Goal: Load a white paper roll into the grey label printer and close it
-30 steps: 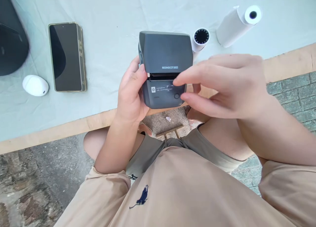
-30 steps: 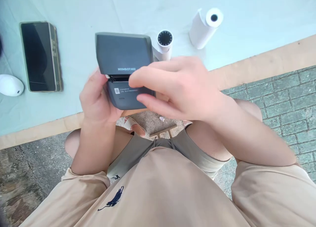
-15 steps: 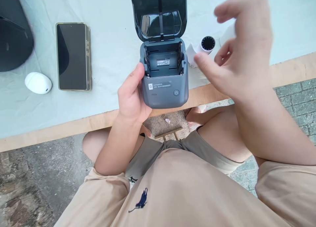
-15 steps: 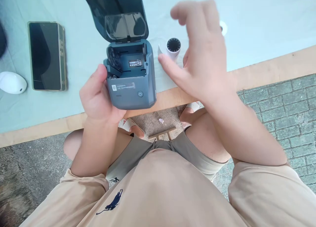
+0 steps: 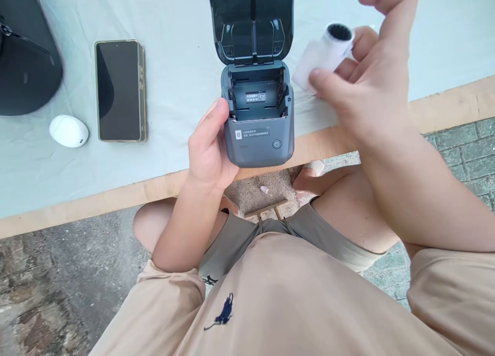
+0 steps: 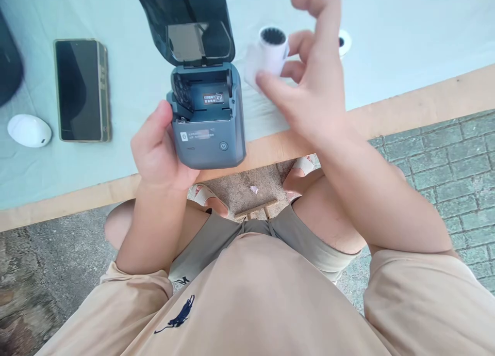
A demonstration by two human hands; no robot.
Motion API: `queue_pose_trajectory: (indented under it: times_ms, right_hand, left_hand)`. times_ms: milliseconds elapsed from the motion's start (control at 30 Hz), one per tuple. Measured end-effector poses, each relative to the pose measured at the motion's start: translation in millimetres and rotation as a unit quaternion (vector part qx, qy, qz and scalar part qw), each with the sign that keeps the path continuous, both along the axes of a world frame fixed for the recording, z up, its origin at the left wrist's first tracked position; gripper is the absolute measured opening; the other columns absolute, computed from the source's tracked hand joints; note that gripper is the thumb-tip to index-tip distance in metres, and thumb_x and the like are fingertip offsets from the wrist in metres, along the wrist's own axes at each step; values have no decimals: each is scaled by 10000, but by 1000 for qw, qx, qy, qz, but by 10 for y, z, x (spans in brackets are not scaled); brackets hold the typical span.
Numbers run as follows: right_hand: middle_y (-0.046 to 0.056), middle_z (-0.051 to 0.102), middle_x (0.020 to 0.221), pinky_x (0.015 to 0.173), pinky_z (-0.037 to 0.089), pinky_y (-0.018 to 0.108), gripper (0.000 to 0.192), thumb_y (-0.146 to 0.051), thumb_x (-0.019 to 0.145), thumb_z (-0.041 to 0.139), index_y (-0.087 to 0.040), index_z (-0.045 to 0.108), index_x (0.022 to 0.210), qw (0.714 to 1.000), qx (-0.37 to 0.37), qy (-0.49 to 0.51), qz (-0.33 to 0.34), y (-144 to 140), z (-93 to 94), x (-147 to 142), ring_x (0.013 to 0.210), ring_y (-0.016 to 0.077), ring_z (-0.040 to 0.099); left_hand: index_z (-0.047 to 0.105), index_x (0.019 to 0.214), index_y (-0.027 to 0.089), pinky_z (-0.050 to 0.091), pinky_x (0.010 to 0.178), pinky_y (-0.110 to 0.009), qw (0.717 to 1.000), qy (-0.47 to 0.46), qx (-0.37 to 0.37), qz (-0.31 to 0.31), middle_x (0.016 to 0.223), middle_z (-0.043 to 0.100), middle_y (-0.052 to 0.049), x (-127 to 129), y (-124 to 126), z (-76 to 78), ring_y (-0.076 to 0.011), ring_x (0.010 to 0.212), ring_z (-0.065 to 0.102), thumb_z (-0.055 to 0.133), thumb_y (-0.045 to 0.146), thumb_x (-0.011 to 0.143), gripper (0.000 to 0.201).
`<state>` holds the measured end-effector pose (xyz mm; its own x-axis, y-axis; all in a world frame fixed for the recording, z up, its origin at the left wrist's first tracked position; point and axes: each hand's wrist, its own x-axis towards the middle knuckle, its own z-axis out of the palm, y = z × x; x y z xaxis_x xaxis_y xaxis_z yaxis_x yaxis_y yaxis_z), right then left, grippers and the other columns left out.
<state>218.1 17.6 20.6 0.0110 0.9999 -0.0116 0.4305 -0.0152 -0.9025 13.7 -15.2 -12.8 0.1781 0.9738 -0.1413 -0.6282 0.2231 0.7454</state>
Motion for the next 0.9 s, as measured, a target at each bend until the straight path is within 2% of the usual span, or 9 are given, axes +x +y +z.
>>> queue_pose_trajectory:
  times_ms: [100,200,267,367,433,500,633,800,900]
  right_hand:
    - [55,601,1371,752,620,272,473,-210,778,464,-251,385,1243,976,-124,165,-65,84,59,-24,1048,128,687]
    - [64,621,1356,870,666,327,398,-237,809,401,-226,471,1200,971,-145,179,-65,117,107,-38,1110,151,716]
    - [23,647,1283,849,672,324,385,-248,826,441,-262,493,1207,980,-82,170,-57,61,135,-50,1059,144,727]
    - [6,655,1216,782,646,295,362,-237,876,517,-268,562,1234,991,98,87,-19,-86,168,-71,985,122,714]
    - [1,642,1252,781,623,267,346,-235,905,550,-246,596,1248,975,219,8,36,-160,168,-87,1043,113,695]
    - [-16,624,1313,837,619,244,356,-221,912,546,-256,584,1264,951,287,-41,103,-184,141,-111,1171,115,668]
    - [-29,657,1291,995,600,243,437,-145,845,521,-264,527,1266,915,325,-152,183,-133,62,-179,1208,104,655]
    - [-39,696,1169,821,558,251,457,-115,792,530,-251,532,1229,892,332,-252,175,-94,4,-194,1041,110,682]
    - [-44,715,1222,921,570,315,348,-143,837,562,-260,563,1165,890,321,-267,182,-87,-26,-152,1147,160,708]
  left_hand:
    - [748,947,231,525,1165,-428,1000,4,3,2,1117,772,-80,1,3,2,-289,1269,677,486,430,1022,338]
    - [744,940,246,512,1185,-429,1000,16,-5,-3,1133,775,-70,5,4,8,-294,1333,646,514,459,1010,321]
    - [738,928,249,516,1182,-425,1000,19,-6,-1,1125,775,-66,13,2,7,-294,1340,642,533,457,1004,302]
    - [736,957,237,528,1172,-419,1000,14,1,3,1129,771,-56,26,-4,-7,-296,1309,663,557,440,999,275]
    - [736,1023,232,541,1158,-419,1000,22,5,4,1131,768,-45,27,-7,-23,-300,1301,669,604,440,981,250]
    - [728,1070,237,549,1150,-417,999,36,8,2,1129,769,-35,23,-10,-36,-303,1330,651,671,434,951,236]
    - [704,1105,242,560,1136,-457,998,54,23,-1,1114,763,-50,15,-25,-46,-325,1421,575,729,399,926,240]
    - [726,1096,268,597,1052,-473,996,84,28,0,1145,751,-72,15,-23,-64,-377,1423,558,777,468,862,312]
    - [732,1052,291,594,1038,-475,995,93,28,0,1126,754,-63,14,-5,-81,-386,1408,566,807,514,817,332]
